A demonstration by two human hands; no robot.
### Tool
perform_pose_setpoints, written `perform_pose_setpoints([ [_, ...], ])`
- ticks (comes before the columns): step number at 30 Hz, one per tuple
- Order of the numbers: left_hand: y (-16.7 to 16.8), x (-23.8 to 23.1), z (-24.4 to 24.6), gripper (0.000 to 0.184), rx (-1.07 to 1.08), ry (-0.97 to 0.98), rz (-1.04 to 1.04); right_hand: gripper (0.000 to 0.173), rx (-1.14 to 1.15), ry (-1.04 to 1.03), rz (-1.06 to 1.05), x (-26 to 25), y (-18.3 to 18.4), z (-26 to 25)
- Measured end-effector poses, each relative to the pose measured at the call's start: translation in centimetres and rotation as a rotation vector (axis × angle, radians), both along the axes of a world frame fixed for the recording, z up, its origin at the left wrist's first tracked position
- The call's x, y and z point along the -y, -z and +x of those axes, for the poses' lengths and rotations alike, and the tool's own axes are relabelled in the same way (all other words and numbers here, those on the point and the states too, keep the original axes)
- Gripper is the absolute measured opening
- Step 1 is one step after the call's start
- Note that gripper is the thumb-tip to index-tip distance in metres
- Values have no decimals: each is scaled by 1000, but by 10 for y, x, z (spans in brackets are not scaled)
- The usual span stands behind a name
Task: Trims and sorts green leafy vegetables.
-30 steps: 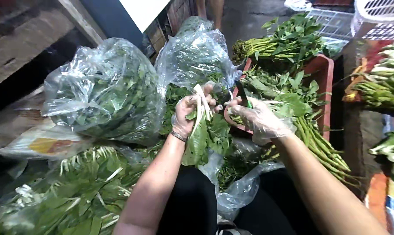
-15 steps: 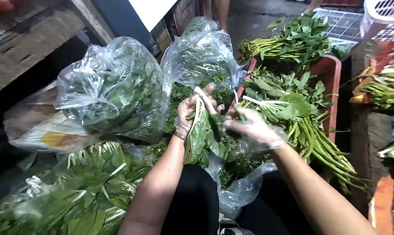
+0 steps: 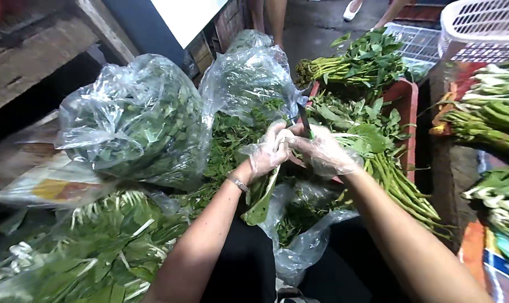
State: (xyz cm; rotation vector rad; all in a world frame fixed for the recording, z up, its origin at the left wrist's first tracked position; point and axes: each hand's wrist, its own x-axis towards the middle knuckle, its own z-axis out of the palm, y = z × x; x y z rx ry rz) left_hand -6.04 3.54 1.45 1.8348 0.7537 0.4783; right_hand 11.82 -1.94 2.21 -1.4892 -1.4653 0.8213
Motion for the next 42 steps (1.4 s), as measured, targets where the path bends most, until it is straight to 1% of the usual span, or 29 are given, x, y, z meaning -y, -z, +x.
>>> perform_pose_setpoints([
  [2,1,-4,-4,48,-36,-40,-4,23,402,52,109,-2,-13,25],
  [4,14,-9,-9,36,-2,-48,-89,36,705,143,142,-7,-19,56],
  [6,17,-11,-8,37,-5,-45,-120,62,767,227,-7,-7,-24,66],
  [7,15,-11,-5,37,-25,-52,-103,68,709,242,-56,-3,-26,60],
  [8,13,-9,-1,35,-53,-74,-74,63,624,218,-78,4,-25,46],
  [9,12,-6,2,34,-80,-93,-36,49,559,172,-83,14,-21,27],
  [10,11,-3,4,34,-114,-110,-7,39,554,129,-67,23,-12,10],
  [11,11,-1,7,35,-147,-125,15,31,597,102,10,29,3,-2],
  [12,10,1,8,38,-184,-122,24,28,656,91,99,32,16,-8],
  [14,10,5,11,35,-231,-113,59,26,721,117,153,35,30,-13],
  [17,5,8,15,39,-346,-88,110,24,745,141,117,31,29,-14],
  [21,0,10,18,44,-476,-89,133,23,762,101,83,29,27,-13],
  [24,-1,11,18,47,-484,-81,121,21,781,133,40,28,26,-14],
  [25,-1,11,18,47,-462,-73,111,21,788,153,-4,27,28,-11],
  [26,2,11,18,43,-418,-59,130,23,799,175,-117,26,31,-5],
  [27,5,12,17,34,-346,-37,166,28,785,190,-343,23,31,4],
  [28,5,13,14,29,-269,-17,191,33,747,218,-492,20,38,18],
  [29,4,12,11,28,-188,-12,191,34,707,249,-525,20,47,30],
  [30,4,9,8,28,-100,-16,165,36,632,258,-453,24,50,36],
  [32,10,11,7,31,99,-10,-23,38,306,225,-185,41,42,24],
  [34,9,18,21,36,272,52,-203,53,-70,89,27,49,24,2],
  [35,6,22,27,36,331,74,-238,63,-191,33,80,50,21,-6],
  [36,4,27,32,34,386,90,-256,65,-240,15,130,52,21,-10],
  [37,2,30,35,37,429,117,-264,60,-257,37,147,57,21,-10],
  [38,1,32,34,50,436,138,-258,48,-267,100,151,65,20,-7],
  [39,-1,33,28,66,424,149,-237,42,-268,157,127,76,14,0],
  [40,-1,30,18,78,406,146,-209,40,-230,220,104,92,3,12],
  [41,0,25,5,82,406,128,-174,40,-128,305,95,112,-14,27],
  [42,1,19,-11,80,442,95,-195,43,5,382,99,133,-32,46],
])
